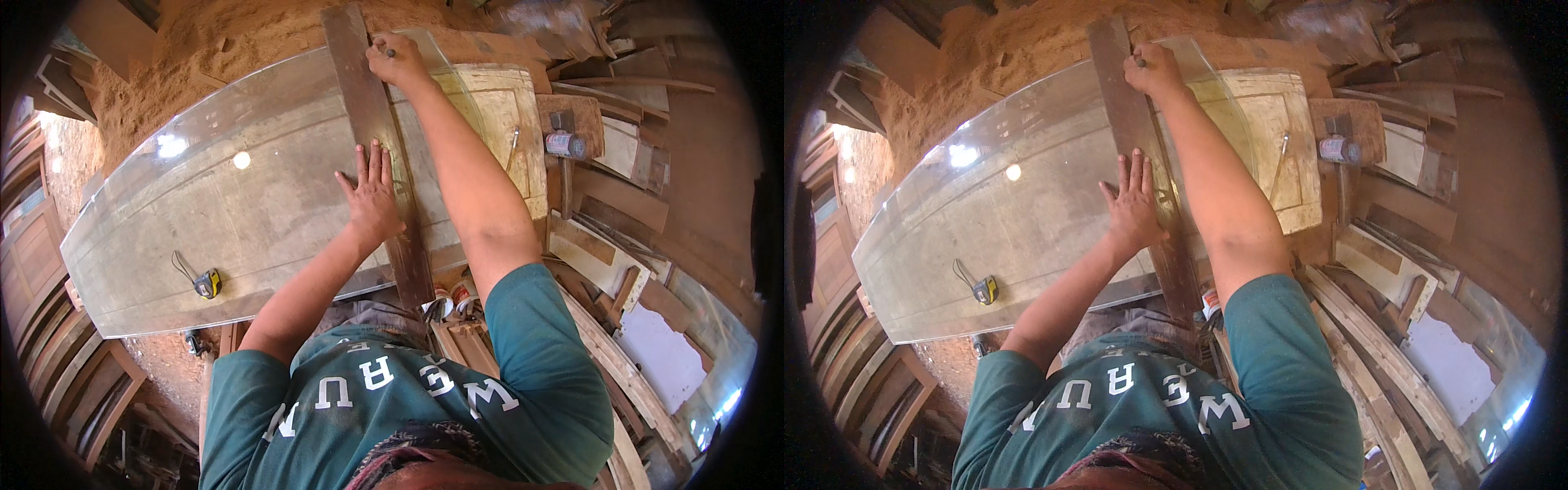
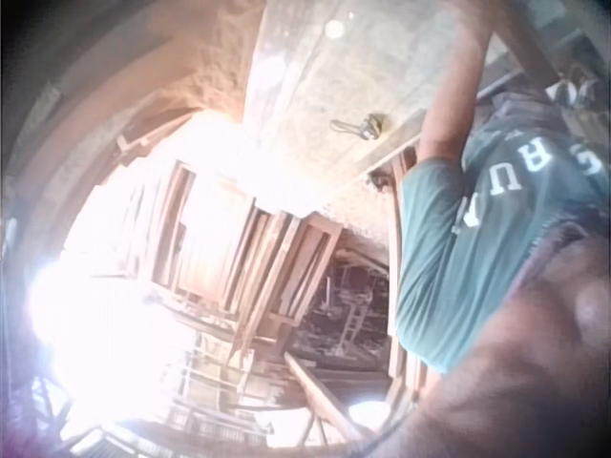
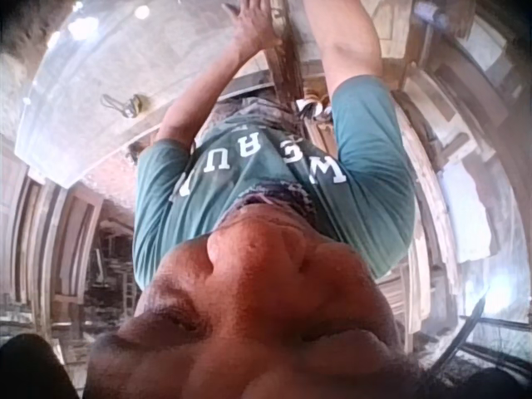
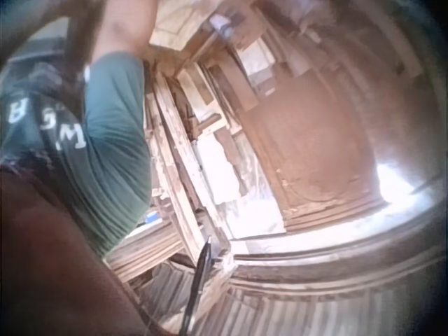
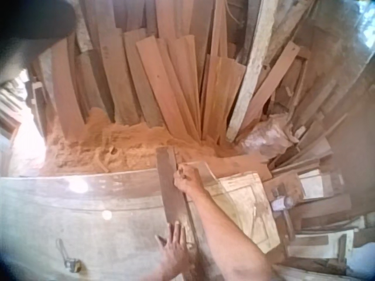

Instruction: The person measures and marks a large, curved piece of glass using a tape measure, a wooden straightedge, and a pencil. They align the straightedge to draw lines and use the tape measure to mark specific points on the glass surface.

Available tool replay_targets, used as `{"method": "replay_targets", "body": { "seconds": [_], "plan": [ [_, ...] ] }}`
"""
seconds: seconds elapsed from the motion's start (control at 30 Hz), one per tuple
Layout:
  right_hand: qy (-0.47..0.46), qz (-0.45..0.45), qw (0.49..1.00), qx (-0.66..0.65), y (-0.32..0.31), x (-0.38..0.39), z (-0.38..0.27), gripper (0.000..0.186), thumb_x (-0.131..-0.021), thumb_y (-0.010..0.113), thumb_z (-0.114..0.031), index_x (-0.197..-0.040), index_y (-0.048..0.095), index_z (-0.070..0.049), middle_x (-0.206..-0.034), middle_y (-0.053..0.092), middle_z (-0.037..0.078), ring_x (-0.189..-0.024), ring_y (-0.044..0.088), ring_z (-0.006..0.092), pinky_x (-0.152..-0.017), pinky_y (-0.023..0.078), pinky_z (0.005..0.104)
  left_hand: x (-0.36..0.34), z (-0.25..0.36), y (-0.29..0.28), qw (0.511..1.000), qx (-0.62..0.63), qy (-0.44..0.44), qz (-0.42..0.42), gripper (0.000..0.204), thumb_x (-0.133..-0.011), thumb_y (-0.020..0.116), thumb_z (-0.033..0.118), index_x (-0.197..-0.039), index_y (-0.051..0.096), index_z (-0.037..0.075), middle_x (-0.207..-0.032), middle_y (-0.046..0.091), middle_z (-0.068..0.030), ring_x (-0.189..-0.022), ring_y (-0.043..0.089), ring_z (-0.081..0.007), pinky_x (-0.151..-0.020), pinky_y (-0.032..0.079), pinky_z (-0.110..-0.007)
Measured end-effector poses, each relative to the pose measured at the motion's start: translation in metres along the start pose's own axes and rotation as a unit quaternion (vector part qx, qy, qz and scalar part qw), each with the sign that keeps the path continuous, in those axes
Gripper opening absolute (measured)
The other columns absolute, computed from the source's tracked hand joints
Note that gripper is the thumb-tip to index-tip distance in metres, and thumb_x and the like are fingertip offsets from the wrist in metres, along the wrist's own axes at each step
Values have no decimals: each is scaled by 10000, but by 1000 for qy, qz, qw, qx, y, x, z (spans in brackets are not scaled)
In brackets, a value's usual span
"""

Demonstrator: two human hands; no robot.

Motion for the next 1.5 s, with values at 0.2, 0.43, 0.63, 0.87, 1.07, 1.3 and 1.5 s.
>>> {"method": "replay_targets", "body": {
  "seconds": [0.2,0.43,0.63,0.87,1.07,1.3,1.5],
  "plan": [
    [-18,6,1000,-13,-4,42,18,255,-843,652,-252,-931,723,-24,-942,712,254,-943,699,419,-850,550,461,0,1,0,1000,5,-1,6,1446,-566,920,509,-1625,69,13,-1715,-23,-145,-1577,-19,-378,-1137,221,-752],
    [51,-53,997,-39,-18,129,34,276,-871,642,-211,-1059,699,-16,-986,715,259,-988,687,431,-866,552,454,1,3,1,999,25,-3,44,1491,-490,974,442,-1622,96,28,-1716,9,-136,-1576,8,-384,-1121,237,-770],
    [74,-72,994,-32,-27,209,57,304,-902,619,-204,-1133,675,-14,-995,712,263,-981,688,438,-847,552,477,1,4,5,998,25,-4,49,1494,-477,978,449,-1623,116,32,-1717,22,-142,-1579,15,-377,-1162,173,-737],
    [87,-93,990,-53,-37,282,69,312,-919,634,-221,-1146,670,-11,-955,702,284,-931,691,448,-795,558,494,3,10,14,994,4,11,111,1380,-552,961,431,-1600,176,-3,-1688,109,-216,-1559,100,-423,-1220,215,-602],
    [20,-34,998,-46,-37,279,75,273,-902,642,-218,-1082,687,-18,-933,709,256,-899,689,452,-764,556,488,-5,19,42,982,-74,101,139,1131,-652,922,381,-1523,334,-36,-1622,211,-311,-1488,232,-531,-1198,314,-545],
    [60,-58,996,-34,-41,281,69,290,-891,642,-197,-1105,697,-10,-1013,717,258,-975,703,415,-842,563,438,24,34,30,996,-30,49,74,1432,-515,961,516,-1585,192,-46,-1659,80,-311,-1518,82,-547,-1207,228,-624],
    [49,-63,996,-43,-42,293,75,301,-912,626,-206,-1135,695,-17,-1005,717,262,-965,711,405,-826,569,436,22,37,27,995,-37,51,81,1441,-519,946,542,-1590,180,-45,-1662,91,-300,-1522,75,-541,-1217,191,-623]
  ]
}}
Point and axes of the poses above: each hand's wrist, its own x-axis away from the middle knuckle, its own y-axis out of the palm, z = x × y, the point moved 7 cm from there along -x, towards the middle knuckle
